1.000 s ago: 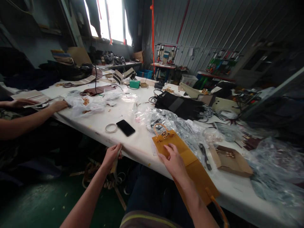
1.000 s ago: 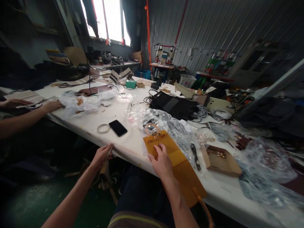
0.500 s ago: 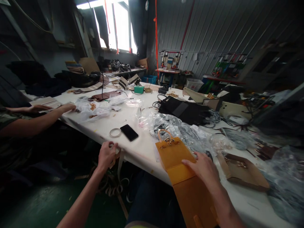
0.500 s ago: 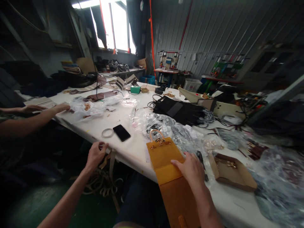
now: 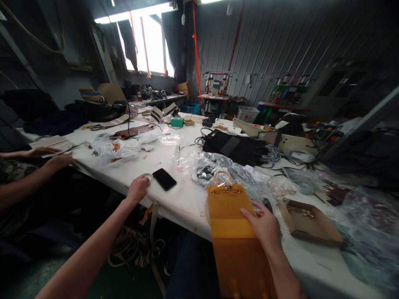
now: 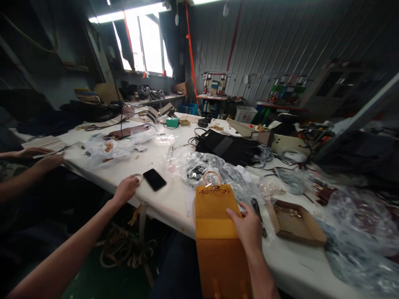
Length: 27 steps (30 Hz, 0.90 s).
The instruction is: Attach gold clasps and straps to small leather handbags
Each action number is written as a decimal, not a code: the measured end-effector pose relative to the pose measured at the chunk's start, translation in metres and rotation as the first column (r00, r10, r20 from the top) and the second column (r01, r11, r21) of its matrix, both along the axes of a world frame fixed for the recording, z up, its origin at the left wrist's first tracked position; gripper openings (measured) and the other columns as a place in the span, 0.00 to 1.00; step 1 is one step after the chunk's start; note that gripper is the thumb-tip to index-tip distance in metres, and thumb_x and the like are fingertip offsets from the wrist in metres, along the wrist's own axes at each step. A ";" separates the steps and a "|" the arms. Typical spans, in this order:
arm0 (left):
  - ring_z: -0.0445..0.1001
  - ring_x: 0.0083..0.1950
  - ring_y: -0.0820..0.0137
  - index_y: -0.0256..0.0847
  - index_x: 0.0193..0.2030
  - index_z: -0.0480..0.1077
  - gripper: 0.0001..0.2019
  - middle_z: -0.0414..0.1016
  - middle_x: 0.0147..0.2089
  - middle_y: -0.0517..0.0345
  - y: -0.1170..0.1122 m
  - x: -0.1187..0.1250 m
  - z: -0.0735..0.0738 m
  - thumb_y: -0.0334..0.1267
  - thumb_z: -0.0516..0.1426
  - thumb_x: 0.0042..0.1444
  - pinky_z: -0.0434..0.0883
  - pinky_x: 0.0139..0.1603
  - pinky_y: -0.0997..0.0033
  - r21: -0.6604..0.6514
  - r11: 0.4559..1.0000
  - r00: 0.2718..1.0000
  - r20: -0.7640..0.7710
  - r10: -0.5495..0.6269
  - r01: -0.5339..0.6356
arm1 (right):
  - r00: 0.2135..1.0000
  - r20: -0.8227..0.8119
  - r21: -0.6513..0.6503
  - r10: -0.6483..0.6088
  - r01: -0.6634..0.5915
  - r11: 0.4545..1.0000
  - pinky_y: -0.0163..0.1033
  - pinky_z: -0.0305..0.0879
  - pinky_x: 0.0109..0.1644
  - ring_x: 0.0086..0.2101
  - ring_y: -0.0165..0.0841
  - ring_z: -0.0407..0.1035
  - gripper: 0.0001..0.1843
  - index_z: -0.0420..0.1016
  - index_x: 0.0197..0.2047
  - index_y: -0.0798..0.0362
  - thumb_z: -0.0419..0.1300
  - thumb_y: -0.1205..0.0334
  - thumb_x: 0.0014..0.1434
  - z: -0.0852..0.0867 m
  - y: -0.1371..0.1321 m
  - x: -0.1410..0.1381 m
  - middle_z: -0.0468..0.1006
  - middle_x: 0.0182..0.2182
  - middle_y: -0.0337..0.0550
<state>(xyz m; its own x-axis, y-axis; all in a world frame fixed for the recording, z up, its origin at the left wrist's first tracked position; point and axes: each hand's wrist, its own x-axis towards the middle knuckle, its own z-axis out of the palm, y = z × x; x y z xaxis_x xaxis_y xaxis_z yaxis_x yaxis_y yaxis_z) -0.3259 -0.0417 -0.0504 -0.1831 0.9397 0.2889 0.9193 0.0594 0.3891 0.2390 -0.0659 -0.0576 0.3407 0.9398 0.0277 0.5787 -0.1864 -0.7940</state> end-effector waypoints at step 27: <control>0.83 0.42 0.63 0.45 0.48 0.77 0.09 0.84 0.44 0.56 -0.116 0.176 0.082 0.46 0.60 0.76 0.77 0.46 0.69 0.322 0.866 0.845 0.258 -0.469 0.382 | 0.606 -0.005 0.586 0.795 -0.643 0.493 0.45 0.81 0.62 0.55 0.41 0.81 0.22 0.84 0.65 0.50 0.71 0.70 0.70 0.114 -0.039 -0.162 0.84 0.58 0.49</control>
